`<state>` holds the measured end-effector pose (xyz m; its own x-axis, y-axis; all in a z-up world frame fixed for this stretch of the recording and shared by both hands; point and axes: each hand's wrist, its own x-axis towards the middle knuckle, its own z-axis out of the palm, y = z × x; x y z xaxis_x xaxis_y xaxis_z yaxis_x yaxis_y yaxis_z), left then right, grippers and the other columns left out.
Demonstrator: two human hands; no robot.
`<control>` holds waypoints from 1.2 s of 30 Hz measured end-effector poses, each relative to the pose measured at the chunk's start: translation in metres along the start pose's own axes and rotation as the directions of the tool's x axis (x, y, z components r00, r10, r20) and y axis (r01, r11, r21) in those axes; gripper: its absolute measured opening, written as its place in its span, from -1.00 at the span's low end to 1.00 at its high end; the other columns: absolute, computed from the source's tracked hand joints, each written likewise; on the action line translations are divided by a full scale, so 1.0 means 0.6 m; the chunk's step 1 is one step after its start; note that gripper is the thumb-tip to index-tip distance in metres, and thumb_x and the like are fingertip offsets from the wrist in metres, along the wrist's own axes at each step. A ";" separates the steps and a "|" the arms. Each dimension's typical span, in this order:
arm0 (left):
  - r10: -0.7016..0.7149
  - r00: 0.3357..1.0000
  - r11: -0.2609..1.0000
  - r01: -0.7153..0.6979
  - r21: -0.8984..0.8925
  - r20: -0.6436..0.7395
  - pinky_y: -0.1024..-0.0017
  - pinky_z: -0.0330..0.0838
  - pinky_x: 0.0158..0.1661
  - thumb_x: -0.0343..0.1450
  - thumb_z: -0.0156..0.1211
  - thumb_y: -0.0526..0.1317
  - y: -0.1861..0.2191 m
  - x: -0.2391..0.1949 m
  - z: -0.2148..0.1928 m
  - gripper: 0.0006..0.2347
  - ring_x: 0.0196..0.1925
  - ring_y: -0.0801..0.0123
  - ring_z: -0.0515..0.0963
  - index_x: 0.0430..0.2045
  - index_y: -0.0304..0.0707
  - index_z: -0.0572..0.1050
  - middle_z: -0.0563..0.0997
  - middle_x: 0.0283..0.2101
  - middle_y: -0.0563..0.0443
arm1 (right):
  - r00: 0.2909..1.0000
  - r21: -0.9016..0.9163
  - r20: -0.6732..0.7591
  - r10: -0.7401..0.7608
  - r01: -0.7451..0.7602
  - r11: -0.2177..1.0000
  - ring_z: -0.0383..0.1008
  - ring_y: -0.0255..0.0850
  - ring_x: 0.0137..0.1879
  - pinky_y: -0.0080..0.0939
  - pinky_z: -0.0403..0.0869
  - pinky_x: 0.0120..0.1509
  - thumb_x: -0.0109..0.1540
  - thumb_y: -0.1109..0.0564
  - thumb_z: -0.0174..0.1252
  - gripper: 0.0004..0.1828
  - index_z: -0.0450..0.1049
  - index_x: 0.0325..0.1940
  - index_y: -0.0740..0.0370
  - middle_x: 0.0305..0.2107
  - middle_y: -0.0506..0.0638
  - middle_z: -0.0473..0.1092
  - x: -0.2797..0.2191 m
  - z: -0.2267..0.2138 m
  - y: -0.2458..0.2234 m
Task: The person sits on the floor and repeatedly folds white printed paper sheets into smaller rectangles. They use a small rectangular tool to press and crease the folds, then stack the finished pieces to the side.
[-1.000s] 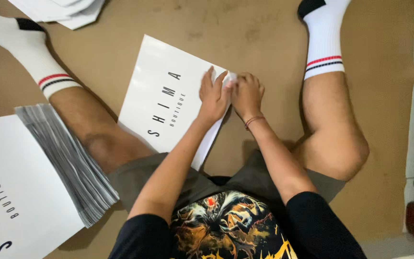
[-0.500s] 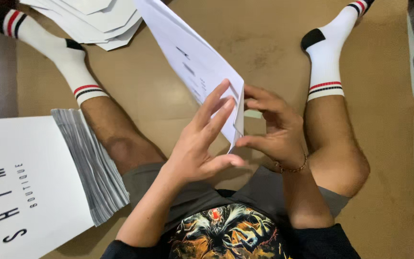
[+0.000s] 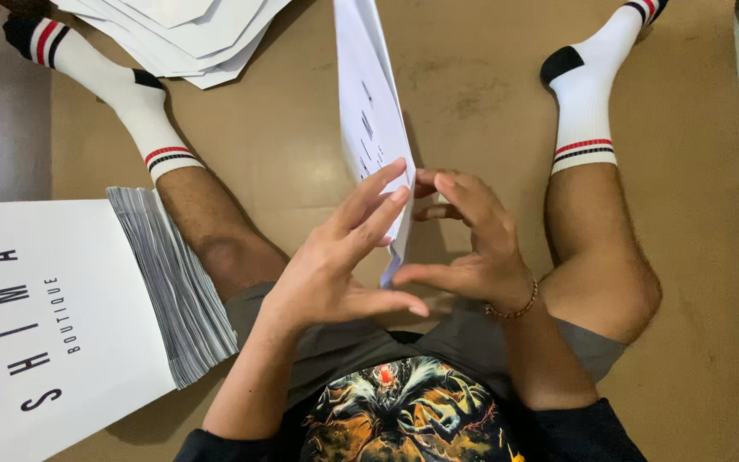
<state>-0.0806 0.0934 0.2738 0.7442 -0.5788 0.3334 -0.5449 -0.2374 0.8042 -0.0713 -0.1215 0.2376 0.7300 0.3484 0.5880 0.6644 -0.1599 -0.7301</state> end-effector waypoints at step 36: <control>0.137 0.970 0.905 -0.041 0.423 -0.199 0.34 0.46 -0.56 0.33 0.27 -0.29 0.008 -0.041 -0.039 -0.76 -0.65 0.14 0.59 -0.14 -0.29 0.57 0.60 -0.66 -0.09 | 0.990 -0.233 0.139 -0.026 0.058 0.971 0.20 -0.16 -0.62 -0.23 0.33 -0.51 0.19 0.31 0.16 -0.74 0.57 -0.03 0.27 -0.61 0.00 0.14 0.025 -0.024 -0.053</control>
<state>-0.0922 0.1246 0.2812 0.7242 -0.4389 0.5319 -0.6874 -0.5209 0.5062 -0.0792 -0.1246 0.2749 0.6833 0.4776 0.5523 0.7246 -0.3500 -0.5937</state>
